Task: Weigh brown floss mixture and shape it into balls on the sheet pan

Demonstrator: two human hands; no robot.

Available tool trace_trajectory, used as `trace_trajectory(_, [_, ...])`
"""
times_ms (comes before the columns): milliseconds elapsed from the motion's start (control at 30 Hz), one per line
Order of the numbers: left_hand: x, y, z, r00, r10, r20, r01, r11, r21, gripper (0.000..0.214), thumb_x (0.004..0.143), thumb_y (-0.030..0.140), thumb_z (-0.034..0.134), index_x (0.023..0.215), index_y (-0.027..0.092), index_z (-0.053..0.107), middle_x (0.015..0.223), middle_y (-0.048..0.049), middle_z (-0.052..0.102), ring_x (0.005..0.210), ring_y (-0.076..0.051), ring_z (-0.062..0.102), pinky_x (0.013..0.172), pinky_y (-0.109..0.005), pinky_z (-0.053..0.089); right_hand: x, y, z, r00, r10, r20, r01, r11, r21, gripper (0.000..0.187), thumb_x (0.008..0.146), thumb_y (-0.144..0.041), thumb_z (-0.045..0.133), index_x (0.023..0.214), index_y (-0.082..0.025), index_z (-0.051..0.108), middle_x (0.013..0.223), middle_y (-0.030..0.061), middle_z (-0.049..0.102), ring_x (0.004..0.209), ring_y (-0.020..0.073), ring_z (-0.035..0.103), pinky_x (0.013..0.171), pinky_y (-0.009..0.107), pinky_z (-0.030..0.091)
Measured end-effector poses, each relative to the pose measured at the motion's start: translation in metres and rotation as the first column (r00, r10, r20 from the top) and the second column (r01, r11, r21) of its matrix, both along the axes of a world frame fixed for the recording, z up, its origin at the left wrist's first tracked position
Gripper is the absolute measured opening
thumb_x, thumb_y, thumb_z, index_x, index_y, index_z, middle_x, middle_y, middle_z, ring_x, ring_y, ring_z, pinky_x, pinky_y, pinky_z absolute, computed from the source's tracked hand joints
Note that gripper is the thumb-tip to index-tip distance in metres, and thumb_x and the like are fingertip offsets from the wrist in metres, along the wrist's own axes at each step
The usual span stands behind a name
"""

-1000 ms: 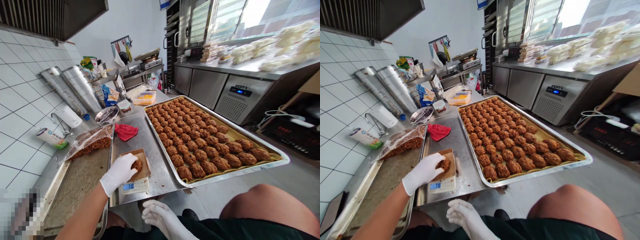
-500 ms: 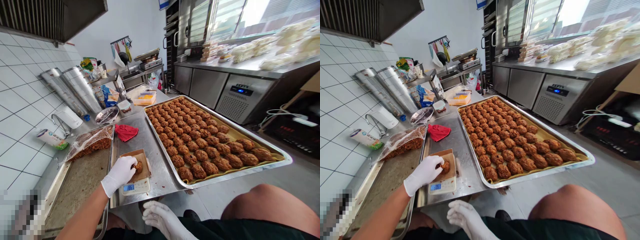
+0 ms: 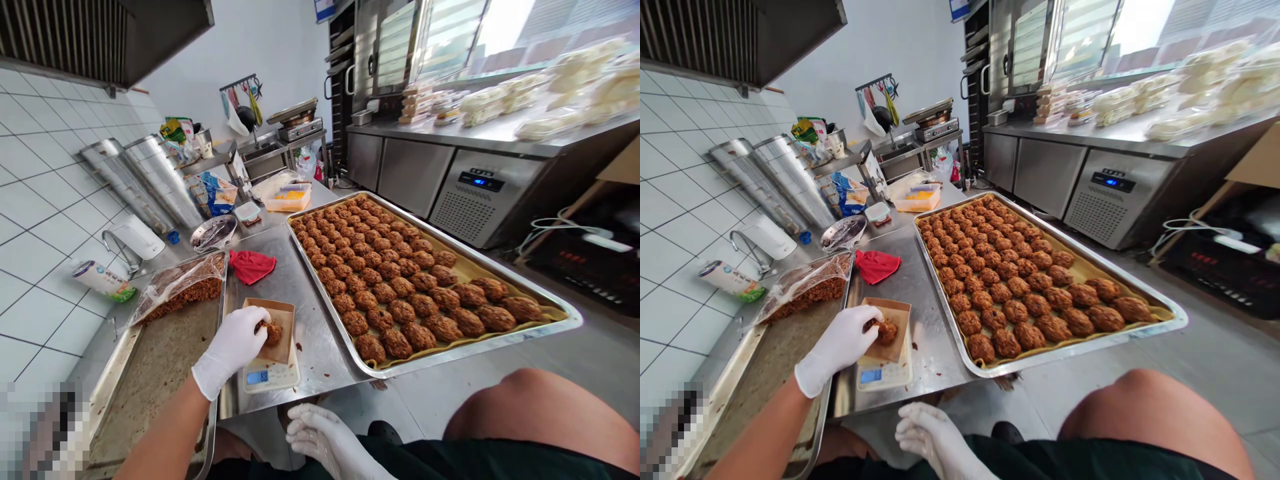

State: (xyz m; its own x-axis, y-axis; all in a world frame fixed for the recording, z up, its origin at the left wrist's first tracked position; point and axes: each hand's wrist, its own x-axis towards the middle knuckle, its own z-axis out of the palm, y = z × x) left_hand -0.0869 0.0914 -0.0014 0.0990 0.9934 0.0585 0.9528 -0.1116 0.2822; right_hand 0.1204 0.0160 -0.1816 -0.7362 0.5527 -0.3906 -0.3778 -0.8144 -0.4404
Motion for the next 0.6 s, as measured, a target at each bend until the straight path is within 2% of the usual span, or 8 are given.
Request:
trace_trajectory(200, [-0.006,-0.004,0.022,0.996,0.046,0.078,-0.053,0.995,0.089,0.023,0.086,0.016,0.052,0.103,0.025,0.064,0.103,-0.0001,0.072,0.091,-0.018,0.066,0.083,-0.029,0.047,-0.002,0.0,-0.009,1.0,-0.012,0.002,0.012,1.0,-0.012,0.024,0.086,-0.029,0.062,0.099,-0.01,0.07,0.085,0.0111,0.074,0.08,0.0198,0.071,0.084,0.035,0.05])
trace_trajectory(333, [-0.025,-0.009,0.037,0.983,0.097,0.155,-0.122,0.979,0.161,0.02,0.086,0.019,0.055,0.101,0.027,0.065,0.103,0.0021,0.072,0.093,-0.017,0.066,0.084,-0.028,0.048,-0.002,0.001,-0.006,1.0,-0.015,0.019,0.015,1.0,-0.025,0.024,0.085,-0.03,0.063,0.097,-0.01,0.071,0.084,0.0112,0.075,0.08,0.0205,0.071,0.084,0.036,0.05])
trace_trajectory(433, [-0.046,-0.012,0.038,0.98,0.134,0.15,-0.164,0.964,0.21,0.015,0.085,0.021,0.056,0.094,0.026,0.067,0.104,0.0002,0.071,0.096,-0.019,0.064,0.085,-0.029,0.049,-0.001,0.004,0.001,0.998,-0.001,0.061,0.003,0.999,-0.038,0.026,0.084,-0.032,0.065,0.097,-0.01,0.071,0.085,0.0114,0.075,0.081,0.0213,0.071,0.085,0.036,0.05])
trace_trajectory(600, [-0.073,-0.023,0.025,0.971,0.218,0.101,-0.235,0.945,0.228,0.014,0.086,0.026,0.056,0.092,0.025,0.068,0.104,-0.0025,0.069,0.092,-0.02,0.065,0.081,-0.031,0.05,0.0,0.005,0.007,0.997,0.022,0.08,-0.018,0.998,-0.054,0.026,0.082,-0.033,0.067,0.096,-0.011,0.072,0.085,0.0102,0.075,0.083,0.021,0.071,0.086,0.035,0.051])
